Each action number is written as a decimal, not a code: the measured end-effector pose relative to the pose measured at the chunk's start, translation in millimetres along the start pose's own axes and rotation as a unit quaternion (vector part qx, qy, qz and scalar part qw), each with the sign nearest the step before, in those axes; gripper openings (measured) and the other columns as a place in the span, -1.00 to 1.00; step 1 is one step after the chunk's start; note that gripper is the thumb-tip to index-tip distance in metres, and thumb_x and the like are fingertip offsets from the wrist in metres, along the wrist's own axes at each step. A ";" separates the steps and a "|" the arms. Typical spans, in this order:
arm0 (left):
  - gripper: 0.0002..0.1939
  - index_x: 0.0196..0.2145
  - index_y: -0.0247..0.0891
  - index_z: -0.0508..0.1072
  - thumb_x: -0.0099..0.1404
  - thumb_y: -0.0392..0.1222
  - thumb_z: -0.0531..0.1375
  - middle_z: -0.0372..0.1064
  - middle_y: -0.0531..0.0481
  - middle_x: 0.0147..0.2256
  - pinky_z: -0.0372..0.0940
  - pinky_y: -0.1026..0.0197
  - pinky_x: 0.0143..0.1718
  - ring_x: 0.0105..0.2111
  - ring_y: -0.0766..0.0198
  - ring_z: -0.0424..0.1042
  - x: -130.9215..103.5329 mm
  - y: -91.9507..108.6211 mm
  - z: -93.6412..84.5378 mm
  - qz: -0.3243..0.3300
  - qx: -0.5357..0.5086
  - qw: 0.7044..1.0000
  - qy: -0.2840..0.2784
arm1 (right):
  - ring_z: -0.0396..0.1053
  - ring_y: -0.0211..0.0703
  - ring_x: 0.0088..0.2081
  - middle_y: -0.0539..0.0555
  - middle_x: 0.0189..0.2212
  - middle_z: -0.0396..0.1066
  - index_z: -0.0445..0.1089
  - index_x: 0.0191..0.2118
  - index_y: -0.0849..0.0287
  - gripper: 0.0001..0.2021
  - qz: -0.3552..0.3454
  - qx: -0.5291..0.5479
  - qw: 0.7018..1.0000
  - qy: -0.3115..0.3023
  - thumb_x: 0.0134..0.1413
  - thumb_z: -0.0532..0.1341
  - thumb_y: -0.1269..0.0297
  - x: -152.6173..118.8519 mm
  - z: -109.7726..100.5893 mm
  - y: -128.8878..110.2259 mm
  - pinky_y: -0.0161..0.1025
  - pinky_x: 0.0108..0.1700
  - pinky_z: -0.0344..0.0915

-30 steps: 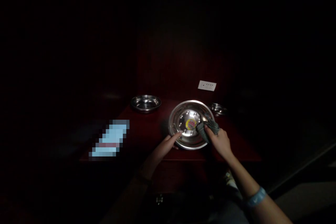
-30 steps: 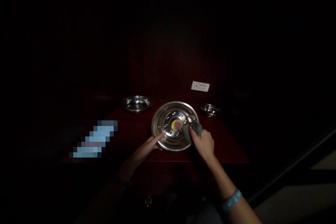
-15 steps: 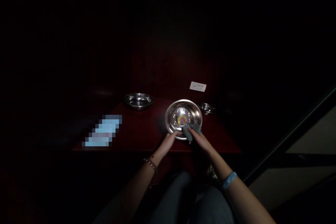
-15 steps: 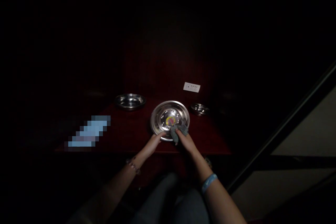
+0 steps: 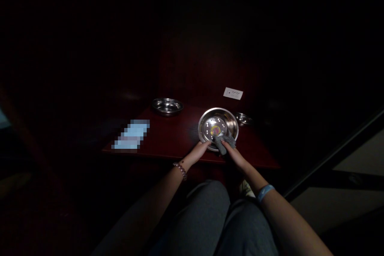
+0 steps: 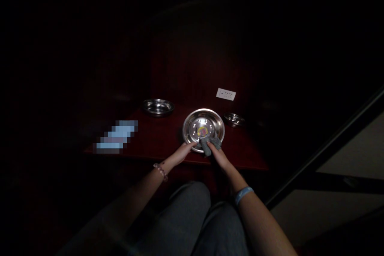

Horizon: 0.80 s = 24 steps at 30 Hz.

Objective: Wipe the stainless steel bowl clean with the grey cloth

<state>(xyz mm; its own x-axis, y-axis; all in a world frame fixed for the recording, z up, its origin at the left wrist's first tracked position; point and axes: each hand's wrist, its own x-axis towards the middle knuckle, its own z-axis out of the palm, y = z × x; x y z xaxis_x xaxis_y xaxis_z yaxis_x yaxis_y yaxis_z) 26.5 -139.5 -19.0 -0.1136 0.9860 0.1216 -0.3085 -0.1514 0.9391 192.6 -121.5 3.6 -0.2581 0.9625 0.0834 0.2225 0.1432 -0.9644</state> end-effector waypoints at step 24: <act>-0.80 -0.32 -0.29 0.54 0.09 -0.16 0.24 0.58 -0.16 -0.27 0.32 0.01 0.04 -0.08 0.01 0.49 8.3 -1.5 -1.7 0.011 -0.006 1.000 0.017 | 0.48 -0.04 -0.06 0.15 -0.08 0.52 0.44 0.04 0.16 -0.60 0.043 0.121 0.992 -0.016 0.16 0.21 0.08 4.0 7.0 -0.1 -0.08 0.07 0.37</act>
<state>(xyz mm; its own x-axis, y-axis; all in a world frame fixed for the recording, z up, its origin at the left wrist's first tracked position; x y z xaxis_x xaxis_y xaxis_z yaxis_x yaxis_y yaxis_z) 24.4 -131.2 -20.0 -0.1536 0.9793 0.1316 -0.3162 -0.1749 0.9324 185.0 -119.2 2.2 -0.2790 0.9603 -0.0067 0.0145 -0.0028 -0.9999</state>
